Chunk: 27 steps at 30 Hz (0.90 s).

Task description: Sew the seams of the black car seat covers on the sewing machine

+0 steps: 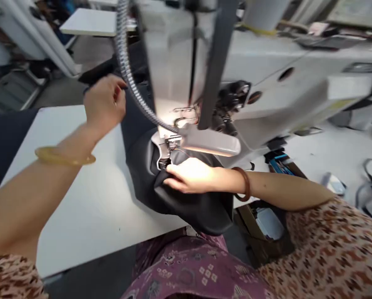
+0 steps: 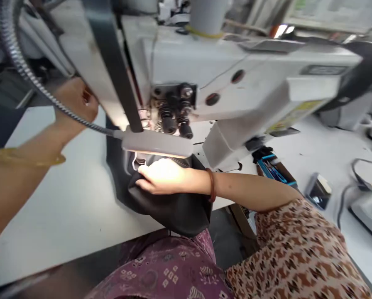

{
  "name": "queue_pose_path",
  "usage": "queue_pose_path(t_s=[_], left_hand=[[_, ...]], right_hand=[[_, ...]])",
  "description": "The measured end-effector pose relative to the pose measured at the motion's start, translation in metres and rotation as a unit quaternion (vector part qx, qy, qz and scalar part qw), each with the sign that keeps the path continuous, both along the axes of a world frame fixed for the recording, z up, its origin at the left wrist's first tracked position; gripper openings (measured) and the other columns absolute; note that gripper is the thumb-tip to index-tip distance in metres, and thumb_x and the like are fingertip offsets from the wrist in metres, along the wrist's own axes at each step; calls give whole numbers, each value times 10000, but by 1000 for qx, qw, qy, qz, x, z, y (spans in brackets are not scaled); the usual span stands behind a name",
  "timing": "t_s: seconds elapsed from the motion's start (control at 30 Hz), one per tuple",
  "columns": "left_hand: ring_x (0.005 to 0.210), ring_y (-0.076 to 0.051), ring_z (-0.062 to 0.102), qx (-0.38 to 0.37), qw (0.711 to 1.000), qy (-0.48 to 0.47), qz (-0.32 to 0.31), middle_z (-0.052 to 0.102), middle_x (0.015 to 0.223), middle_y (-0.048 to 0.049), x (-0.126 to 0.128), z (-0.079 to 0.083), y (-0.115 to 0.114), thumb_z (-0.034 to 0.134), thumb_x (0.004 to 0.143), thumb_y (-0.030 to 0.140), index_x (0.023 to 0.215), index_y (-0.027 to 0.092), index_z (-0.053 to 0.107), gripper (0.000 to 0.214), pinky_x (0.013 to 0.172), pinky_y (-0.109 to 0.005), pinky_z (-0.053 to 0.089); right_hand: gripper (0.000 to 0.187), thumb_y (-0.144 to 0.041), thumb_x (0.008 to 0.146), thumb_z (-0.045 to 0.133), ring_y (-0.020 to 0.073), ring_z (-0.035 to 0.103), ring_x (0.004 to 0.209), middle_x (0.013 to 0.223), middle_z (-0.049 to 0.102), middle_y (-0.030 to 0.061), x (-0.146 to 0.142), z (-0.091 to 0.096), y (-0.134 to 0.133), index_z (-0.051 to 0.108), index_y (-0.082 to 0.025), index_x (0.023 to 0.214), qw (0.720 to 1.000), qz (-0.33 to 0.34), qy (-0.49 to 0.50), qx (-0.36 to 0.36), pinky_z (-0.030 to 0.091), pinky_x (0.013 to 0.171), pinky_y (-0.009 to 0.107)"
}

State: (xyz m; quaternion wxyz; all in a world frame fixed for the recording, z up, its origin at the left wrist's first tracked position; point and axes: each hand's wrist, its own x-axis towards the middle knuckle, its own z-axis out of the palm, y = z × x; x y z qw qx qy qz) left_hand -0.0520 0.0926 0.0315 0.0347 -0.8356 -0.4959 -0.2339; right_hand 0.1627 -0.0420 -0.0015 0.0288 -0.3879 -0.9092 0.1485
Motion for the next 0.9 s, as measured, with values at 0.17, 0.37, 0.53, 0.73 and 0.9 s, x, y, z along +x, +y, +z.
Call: queue_pose_path(t_s=[0.17,0.37,0.53,0.73,0.9], left_hand=[[885,-242,622,-258,879,-327,230,612,978,-102,-55,-103,-95,558,801,536,932,161,550,398,773,-453,530],[643,-196,616,-462,704,-525,126,635,701,-57,-19,-143,-106,714,602,509,861,157,621,447,629,-341,519],[626,-145,563,-373,706,-599,59,571,632,42,-15,-78,-55,660,562,182,1066,192,655,504,649,-282,467],[774,-152,545,-34,948,-300,96,572,717,23,-48,-44,-12,552,743,64,1098,186,653,388,838,-365,439],[880,-165,553,167,951,35,-258,657,965,-8,-2,-47,-71,459,865,131,946,219,637,214,777,-321,429]], right_hand=[[348,-351,967,386,170,487,789,879,611,87,16,-8,25,592,-159,765,931,202,34,302,357,714,287],[337,-306,939,460,145,386,632,607,476,6,21,-32,31,514,-184,630,894,241,142,349,349,660,266],[420,-224,963,376,115,317,521,508,359,-20,9,-45,5,386,-193,544,903,115,244,334,304,549,242],[406,-299,988,325,127,378,541,571,482,11,-25,-58,-11,483,-178,635,919,8,169,355,316,536,253],[358,-290,983,352,117,442,577,615,536,11,-12,-61,-1,517,-172,689,931,56,150,328,319,573,253]])
